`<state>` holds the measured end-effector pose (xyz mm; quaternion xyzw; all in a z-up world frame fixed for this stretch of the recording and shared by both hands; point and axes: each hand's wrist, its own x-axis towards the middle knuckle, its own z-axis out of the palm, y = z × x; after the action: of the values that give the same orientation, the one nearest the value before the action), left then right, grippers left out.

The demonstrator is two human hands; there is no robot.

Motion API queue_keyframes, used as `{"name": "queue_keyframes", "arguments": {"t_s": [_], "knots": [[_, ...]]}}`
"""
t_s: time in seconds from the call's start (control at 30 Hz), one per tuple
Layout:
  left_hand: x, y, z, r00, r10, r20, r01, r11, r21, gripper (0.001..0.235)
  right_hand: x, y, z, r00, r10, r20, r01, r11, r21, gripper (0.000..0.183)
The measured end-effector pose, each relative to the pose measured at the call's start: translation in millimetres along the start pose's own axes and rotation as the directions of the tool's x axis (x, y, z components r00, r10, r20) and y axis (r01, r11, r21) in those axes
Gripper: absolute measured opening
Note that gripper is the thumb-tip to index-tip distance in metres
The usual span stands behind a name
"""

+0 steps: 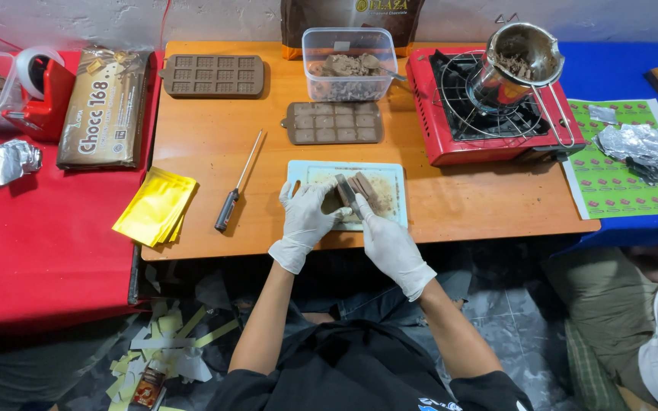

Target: A person chops a chocolate bar into small pieces on a cutting board and places them into a melting pot on a portable stove.

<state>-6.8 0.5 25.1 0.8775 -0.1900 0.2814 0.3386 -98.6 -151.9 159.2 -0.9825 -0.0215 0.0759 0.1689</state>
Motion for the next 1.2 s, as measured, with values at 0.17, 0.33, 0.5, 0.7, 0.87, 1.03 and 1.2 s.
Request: {"name": "queue_keyframes", "arguments": {"t_s": [0.17, 0.33, 0.5, 0.7, 0.87, 1.03, 1.2], "knots": [[1, 2, -3, 1.0, 0.01, -0.012, -0.01, 1.0, -0.012, 0.065, 3, 10, 16, 0.996, -0.053, -0.073, 0.047, 0.996, -0.082, 0.058], [-2, -3, 3, 1.0, 0.009, -0.016, -0.009, 1.0, -0.021, 0.066, 3, 6, 16, 0.994, -0.065, -0.085, 0.056, 0.992, -0.112, 0.059], [-5, -9, 10, 1.0, 0.006, 0.007, -0.006, 1.0, -0.022, 0.066, 4, 13, 27, 0.979, -0.139, -0.152, 0.106, 0.973, -0.207, 0.063], [-11, -19, 21, 1.0, 0.02, 0.018, -0.02, 1.0, 0.0, 0.066, 7, 15, 38, 0.966, -0.193, -0.175, 0.104, 0.902, -0.419, 0.066], [-12, -17, 21, 1.0, -0.001, 0.029, 0.001, 1.0, 0.014, 0.066, 5, 14, 45, 0.959, -0.207, -0.194, 0.098, 0.884, -0.457, 0.069], [-10, -16, 17, 0.999, 0.006, 0.035, -0.006, 1.0, 0.011, 0.068, 9, 20, 50, 0.956, -0.219, -0.196, 0.111, 0.885, -0.452, 0.07], [-8, -13, 13, 0.997, -0.013, 0.07, 0.012, 1.0, 0.019, 0.075, 12, 22, 47, 0.954, -0.248, -0.17, 0.143, 0.873, -0.466, 0.069]]}}
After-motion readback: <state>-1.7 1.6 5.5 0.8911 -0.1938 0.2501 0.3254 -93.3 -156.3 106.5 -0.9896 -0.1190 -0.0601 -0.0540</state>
